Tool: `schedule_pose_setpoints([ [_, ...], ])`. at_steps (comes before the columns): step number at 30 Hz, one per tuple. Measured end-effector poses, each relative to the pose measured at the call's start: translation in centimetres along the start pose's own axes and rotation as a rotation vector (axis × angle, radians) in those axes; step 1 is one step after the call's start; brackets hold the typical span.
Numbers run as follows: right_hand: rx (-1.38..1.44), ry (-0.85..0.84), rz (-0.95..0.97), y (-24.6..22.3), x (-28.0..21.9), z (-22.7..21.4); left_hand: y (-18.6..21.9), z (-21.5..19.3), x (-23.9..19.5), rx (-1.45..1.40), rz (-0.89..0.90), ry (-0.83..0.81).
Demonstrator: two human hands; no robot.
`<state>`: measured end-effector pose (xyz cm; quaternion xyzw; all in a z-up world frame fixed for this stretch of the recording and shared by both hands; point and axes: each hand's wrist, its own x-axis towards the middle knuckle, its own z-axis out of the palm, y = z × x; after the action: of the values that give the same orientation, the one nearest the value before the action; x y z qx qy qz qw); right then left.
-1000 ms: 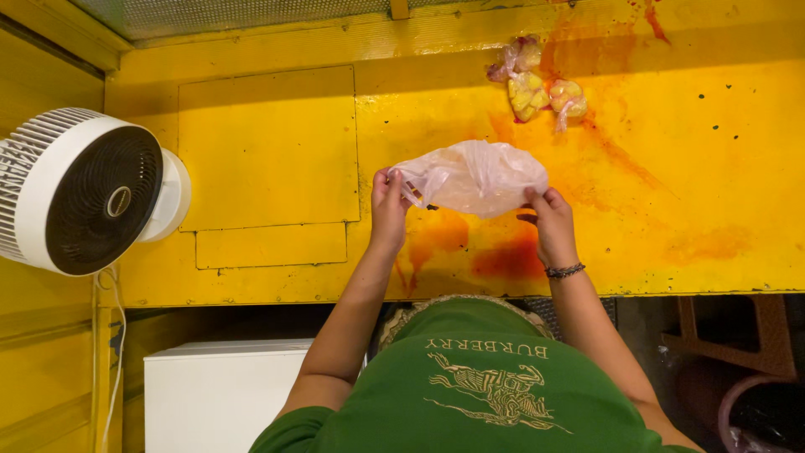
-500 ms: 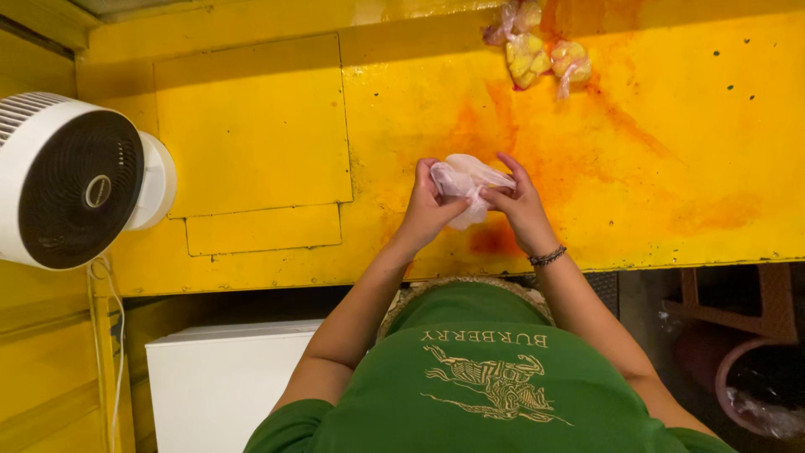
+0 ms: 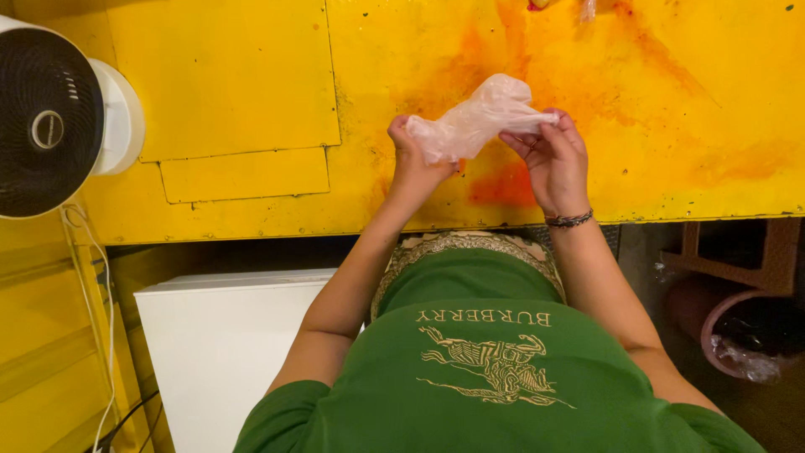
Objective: The person places a blender jar on a yellow counter, then gathers pieces of red and yellow fruit from the surface into a plastic bag. They tie the bag and place it into a white chest freezer. The person then repeats the process with a second bag of fruit.
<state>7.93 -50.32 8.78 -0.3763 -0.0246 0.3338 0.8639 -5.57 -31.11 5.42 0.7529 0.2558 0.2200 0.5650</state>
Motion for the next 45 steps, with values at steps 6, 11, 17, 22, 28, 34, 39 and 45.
schedule_pose_setpoints([
  [6, -0.044, 0.127, 0.066, 0.0, 0.3, -0.2, 0.5, -2.0, -0.2, -0.395, -0.48, -0.368],
  [11, -0.055, 0.15, 0.084, 1.7, 1.4, -2.9, -0.7, -1.6, -0.5, -0.577, -0.42, -0.414],
  [17, -0.222, 0.1, 0.083, 3.0, 2.6, -4.2, -1.0, -1.8, 0.0, -1.123, -0.515, -0.307],
  [22, -0.529, 0.085, 0.098, 5.0, 2.6, -5.5, -2.2, -1.1, 1.1, -1.244, -0.525, -0.208],
  [28, -0.455, 0.292, -0.011, 3.7, 3.9, -5.3, -2.8, 1.3, 1.1, -1.104, -0.476, -0.154],
  [34, -0.644, -0.003, 0.111, -2.6, 2.6, -4.1, -1.9, 0.5, 2.0, -1.075, -0.415, -0.239],
  [39, -0.646, -0.135, -0.021, -3.0, 1.0, -0.3, -1.0, 0.9, 2.1, -1.036, -0.415, -0.323],
  [45, -0.526, -0.1, 0.274, -1.1, 0.5, 1.6, 2.2, 1.9, 1.8, -1.033, -0.449, -0.357],
])
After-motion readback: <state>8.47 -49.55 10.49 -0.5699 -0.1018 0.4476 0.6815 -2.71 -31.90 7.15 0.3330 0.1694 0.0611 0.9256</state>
